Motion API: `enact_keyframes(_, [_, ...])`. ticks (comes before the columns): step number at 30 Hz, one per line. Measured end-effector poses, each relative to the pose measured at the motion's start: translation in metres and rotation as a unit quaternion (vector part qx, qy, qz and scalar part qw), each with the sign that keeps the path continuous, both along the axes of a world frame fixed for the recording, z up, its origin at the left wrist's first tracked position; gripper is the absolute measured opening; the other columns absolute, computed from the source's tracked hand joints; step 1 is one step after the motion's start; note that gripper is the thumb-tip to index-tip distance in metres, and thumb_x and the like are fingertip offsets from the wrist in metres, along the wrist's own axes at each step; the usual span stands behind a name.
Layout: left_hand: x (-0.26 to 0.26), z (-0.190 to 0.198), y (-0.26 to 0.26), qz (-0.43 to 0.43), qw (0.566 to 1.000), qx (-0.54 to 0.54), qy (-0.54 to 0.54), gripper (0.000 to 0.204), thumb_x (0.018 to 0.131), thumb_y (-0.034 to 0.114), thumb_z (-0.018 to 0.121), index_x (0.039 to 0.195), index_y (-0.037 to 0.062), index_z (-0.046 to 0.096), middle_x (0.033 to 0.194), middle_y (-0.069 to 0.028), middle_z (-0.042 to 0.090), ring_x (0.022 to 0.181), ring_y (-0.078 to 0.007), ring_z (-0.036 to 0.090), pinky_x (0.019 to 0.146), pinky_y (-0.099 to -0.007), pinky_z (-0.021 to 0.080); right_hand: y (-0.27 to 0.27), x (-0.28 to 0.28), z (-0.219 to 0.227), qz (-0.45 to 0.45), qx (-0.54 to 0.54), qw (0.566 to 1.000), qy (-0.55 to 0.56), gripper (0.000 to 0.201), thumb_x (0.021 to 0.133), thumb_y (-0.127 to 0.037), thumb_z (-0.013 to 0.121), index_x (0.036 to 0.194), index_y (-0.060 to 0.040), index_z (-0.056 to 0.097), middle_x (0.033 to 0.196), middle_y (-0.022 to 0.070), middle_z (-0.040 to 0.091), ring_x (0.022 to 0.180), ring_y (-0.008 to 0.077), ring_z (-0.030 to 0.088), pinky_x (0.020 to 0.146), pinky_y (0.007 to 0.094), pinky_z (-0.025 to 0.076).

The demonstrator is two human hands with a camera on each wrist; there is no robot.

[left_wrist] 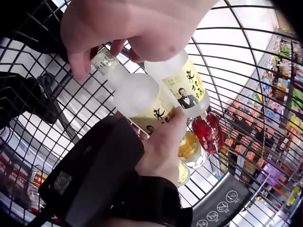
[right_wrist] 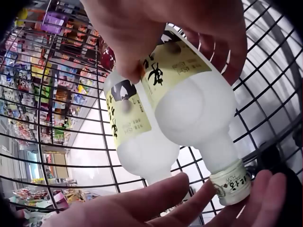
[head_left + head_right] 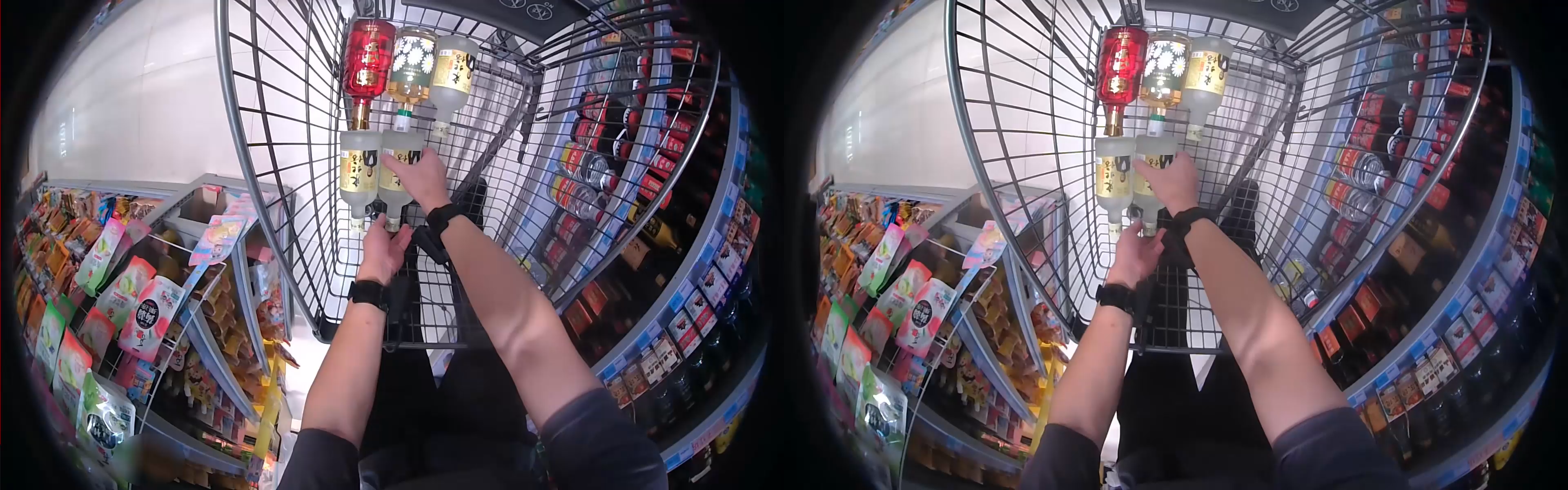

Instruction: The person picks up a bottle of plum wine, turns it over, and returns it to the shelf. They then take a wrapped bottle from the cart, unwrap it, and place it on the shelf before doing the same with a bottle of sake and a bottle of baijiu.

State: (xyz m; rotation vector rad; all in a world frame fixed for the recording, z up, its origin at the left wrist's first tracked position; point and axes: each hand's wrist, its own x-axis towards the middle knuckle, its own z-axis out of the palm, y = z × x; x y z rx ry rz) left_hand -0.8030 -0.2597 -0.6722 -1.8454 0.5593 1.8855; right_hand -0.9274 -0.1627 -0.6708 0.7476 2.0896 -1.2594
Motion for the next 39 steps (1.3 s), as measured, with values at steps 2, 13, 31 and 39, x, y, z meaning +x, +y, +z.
enact_keyframes(2, [0.004,-0.001,-0.001,0.016,1.000,0.013,0.022,0.043,0.102,0.024,0.050,0.137,0.0016,0.038,0.138,-0.0223,0.043,0.114,-0.0317,0.055,0.098,-0.0412,0.050,0.004,0.006,-0.003,0.012,0.054,0.998,0.015,0.059,0.070,-0.043,0.083,0.099,0.0070,0.068,0.092,0.0186,0.073,0.083,0.0269,0.072,0.078,0.0397,0.055])
enact_keyframes(13, [-0.021,0.232,-0.026,-0.138,0.975,0.017,0.174,0.053,0.087,-0.004,0.069,0.128,0.0064,0.038,0.117,-0.0141,0.056,0.106,-0.0252,0.061,0.092,-0.0354,0.055,0.056,0.055,0.171,-0.255,-0.299,0.915,0.093,0.033,0.092,-0.017,0.071,0.117,0.0026,0.062,0.105,0.0068,0.070,0.090,0.0133,0.068,0.076,0.0276,0.056])
enact_keyframes(31, [0.096,0.515,0.076,-0.275,0.508,-0.020,0.816,0.110,0.063,0.036,0.095,0.140,0.0088,0.022,0.141,-0.0238,0.045,0.129,-0.0348,0.050,0.107,-0.0493,0.043,0.065,0.301,0.556,-0.461,-0.445,0.705,0.304,0.072,0.090,-0.056,0.058,0.140,-0.0069,0.042,0.136,0.0096,0.053,0.128,0.0235,0.051,0.109,0.0417,0.040])
enact_keyframes(39, [0.248,0.553,0.112,-0.377,0.624,0.164,0.665,0.089,0.066,0.032,0.089,0.133,0.0016,0.040,0.121,-0.0145,0.057,0.115,-0.0248,0.058,0.101,-0.0395,0.047,0.104,0.527,0.565,-0.408,-0.440,0.674,0.432,0.092,0.090,-0.078,0.038,0.149,-0.0081,0.034,0.147,0.0152,0.044,0.128,0.0320,0.049,0.099,0.0525,0.043])
